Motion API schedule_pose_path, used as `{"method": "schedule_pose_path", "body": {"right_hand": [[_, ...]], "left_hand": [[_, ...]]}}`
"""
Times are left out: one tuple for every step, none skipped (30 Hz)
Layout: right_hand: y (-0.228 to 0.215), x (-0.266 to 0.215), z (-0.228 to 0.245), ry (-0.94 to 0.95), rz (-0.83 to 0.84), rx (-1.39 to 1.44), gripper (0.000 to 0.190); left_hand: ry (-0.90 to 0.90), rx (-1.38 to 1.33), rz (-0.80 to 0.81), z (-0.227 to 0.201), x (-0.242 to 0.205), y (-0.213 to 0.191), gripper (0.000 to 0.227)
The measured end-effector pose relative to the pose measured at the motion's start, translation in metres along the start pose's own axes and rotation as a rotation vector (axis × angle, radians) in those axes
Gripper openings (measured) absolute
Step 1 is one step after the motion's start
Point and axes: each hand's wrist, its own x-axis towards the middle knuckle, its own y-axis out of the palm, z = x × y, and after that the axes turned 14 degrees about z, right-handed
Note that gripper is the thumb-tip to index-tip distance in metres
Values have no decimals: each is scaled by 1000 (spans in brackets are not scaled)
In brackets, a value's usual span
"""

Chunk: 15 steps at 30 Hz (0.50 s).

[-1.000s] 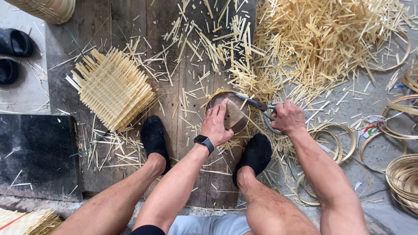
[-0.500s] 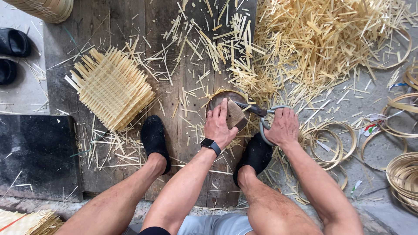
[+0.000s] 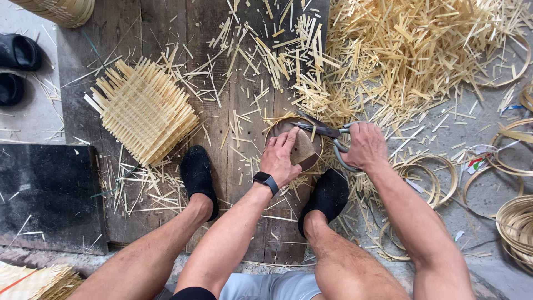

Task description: The person sits on the floor and repeatedly assembles small round bamboo baskets. They place a woven bamboo mat onto a circular wooden mold, press it into shape, and use shears to trim the excess bamboo strips around the edge. The finished baskets are stacked nearby.

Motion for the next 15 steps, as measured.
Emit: {"method": "schedule_pose_path", "body": {"right_hand": [[10,-3,-3,31,100,-2,45],[21,-6,-10,61,197,-8,36],[30,-10,-18,89,294,-14,28],[35,-16,-25,98,275,4,27],[36,-20,-29,106,256,22,27],[32,-23,-31,114,237,40,27],[24,-24,-29,94,191,40,33],[13,-22,-25,73,144,39,40],[0,-18,-19,51,96,39,47],[-10,-12,-10,47,117,20,50],[-18,-4,-1,43,138,1,53],[-22,1,3,40,157,-17,56],[-22,3,4,56,181,0,57],[-16,6,4,72,206,17,57],[-5,8,4,89,231,33,57]], "left_hand": [[31,6,-6,1,-2,-2,100],[66,11,-16,2,-1,-4,99],[101,16,-25,3,-1,-6,98],[99,29,-2,5,-1,-7,96],[98,43,20,6,-1,-9,95],[96,55,43,7,0,-10,94],[103,51,63,8,1,-11,94],[111,48,79,10,3,-12,93],[119,45,96,11,4,-13,92],[125,79,122,11,7,-14,91],[131,114,147,12,9,-15,91],[138,151,172,12,10,-17,91],[94,192,178,10,10,-18,93],[51,234,184,7,10,-18,95],[8,275,190,3,9,-18,97]]}}
